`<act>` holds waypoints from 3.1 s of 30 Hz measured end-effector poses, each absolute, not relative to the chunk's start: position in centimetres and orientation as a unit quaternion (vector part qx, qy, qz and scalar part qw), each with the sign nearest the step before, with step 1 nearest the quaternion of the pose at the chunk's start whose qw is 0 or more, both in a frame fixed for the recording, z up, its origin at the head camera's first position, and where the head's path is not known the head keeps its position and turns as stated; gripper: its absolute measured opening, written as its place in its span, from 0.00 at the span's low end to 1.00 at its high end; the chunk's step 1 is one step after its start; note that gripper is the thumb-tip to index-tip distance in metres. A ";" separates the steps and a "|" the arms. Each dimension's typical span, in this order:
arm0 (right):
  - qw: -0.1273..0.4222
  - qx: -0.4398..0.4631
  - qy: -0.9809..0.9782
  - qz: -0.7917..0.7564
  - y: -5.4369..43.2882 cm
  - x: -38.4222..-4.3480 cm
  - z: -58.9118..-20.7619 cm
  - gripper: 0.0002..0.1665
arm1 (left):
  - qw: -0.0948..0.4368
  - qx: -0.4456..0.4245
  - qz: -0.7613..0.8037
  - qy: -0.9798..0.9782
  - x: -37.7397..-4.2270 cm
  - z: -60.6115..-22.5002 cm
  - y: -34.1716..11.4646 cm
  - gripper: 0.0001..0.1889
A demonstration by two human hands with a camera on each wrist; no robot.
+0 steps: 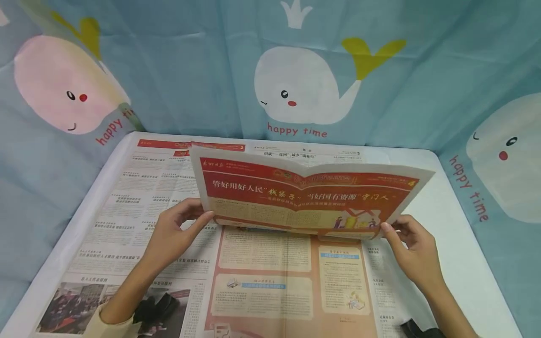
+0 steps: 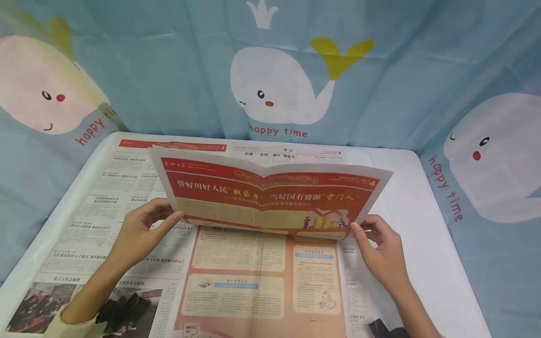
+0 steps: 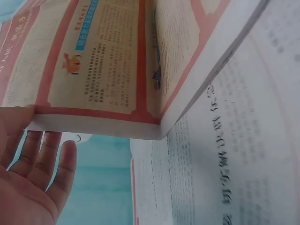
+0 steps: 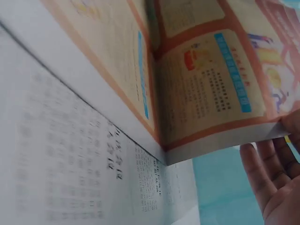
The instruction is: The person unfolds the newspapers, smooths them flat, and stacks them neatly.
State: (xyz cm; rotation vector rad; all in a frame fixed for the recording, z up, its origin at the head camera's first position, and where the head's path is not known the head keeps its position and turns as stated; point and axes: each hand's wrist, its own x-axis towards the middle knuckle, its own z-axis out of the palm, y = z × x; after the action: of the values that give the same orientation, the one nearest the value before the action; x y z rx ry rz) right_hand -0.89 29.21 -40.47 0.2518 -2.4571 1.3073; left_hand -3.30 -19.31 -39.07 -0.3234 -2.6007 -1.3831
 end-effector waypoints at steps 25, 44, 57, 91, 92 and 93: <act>-0.085 0.001 -0.880 0.467 29.3 -7.7 -40.1 0.25 | -0.022 -0.041 -0.458 -0.888 -9.5 -41.9 -18.7 0.31; -0.059 -0.052 -0.892 0.445 29.6 -8.0 -41.4 0.36 | -0.098 -0.057 -0.459 -0.881 -9.7 -42.4 -18.6 0.34; -0.064 -0.068 -0.889 0.449 29.0 -8.0 -41.9 0.39 | -0.176 -0.013 -0.478 -0.861 -9.3 -41.8 -18.5 0.36; -0.091 -0.026 -0.918 0.386 28.1 -7.2 -41.7 0.48 | -0.184 -0.003 -0.440 -0.879 -8.9 -41.7 -17.9 0.41; -0.070 -0.020 -0.927 0.367 27.8 -7.1 -41.7 0.46 | -0.181 0.001 -0.437 -0.881 -8.9 -41.7 -17.9 0.40; -0.047 -0.014 -0.936 0.349 27.5 -6.9 -41.7 0.44 | -0.177 0.002 -0.434 -0.883 -8.9 -41.7 -17.9 0.40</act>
State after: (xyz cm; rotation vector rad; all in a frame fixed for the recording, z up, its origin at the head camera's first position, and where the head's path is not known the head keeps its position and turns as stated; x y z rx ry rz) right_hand -6.90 27.51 -41.68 -0.0461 -3.0326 1.1298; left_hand -8.86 -17.90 -41.65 0.0054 -3.1385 -1.5430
